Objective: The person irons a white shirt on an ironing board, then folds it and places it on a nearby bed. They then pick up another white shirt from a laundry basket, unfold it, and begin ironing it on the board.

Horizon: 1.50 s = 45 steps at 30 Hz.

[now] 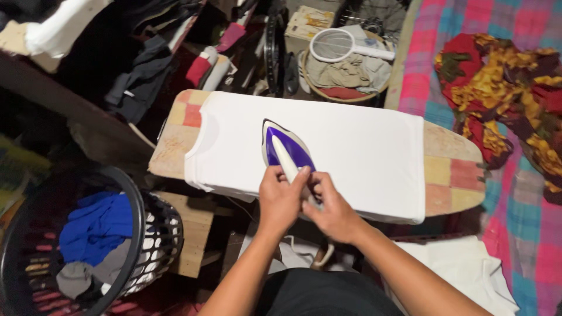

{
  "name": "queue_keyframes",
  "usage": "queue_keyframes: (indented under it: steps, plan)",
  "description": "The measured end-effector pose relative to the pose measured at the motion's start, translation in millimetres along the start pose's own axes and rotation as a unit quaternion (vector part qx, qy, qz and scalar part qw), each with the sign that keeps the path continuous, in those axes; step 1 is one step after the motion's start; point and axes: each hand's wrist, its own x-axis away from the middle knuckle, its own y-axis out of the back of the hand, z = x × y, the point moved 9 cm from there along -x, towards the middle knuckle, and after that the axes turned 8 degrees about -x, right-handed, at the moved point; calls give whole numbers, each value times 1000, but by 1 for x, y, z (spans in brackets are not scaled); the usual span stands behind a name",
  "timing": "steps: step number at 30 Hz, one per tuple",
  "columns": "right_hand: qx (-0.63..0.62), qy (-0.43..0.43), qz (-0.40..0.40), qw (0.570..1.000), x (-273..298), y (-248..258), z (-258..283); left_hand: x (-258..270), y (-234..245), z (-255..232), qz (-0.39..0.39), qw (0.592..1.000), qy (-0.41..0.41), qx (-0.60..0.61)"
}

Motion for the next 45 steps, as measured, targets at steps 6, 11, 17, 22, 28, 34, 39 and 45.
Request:
queue_keyframes:
  steps: [6, 11, 17, 22, 28, 34, 39, 45]
  plan:
    - [-46, -7, -67, 997, 8, 41, -6, -2, -50, -1, 82, 989, 113, 50]
    - [-30, -55, -59, 996, 1, 58, -6, -7, -69, 6, 124, 981, 135, 70]
    - [25, -77, -64, 995, -19, 67, 2, -19, -64, 46, 210, 963, 154, 64]
    - [142, -97, -35, 985, -40, 58, 4, -48, -20, 115, 200, 957, 200, 66]
    - [181, -146, 8, 973, -59, 40, -3, -109, 91, 185, 106, 975, 152, -120]
    - [192, -154, 36, 969, -75, 22, 0, -151, 183, 201, -14, 966, 124, -226]
    - [160, -203, 60, 964, -80, 12, -8, -173, 217, 207, -43, 955, 62, -288]
    - [137, -236, 51, 961, -87, 12, -20, -188, 227, 221, -16, 937, 7, -348]
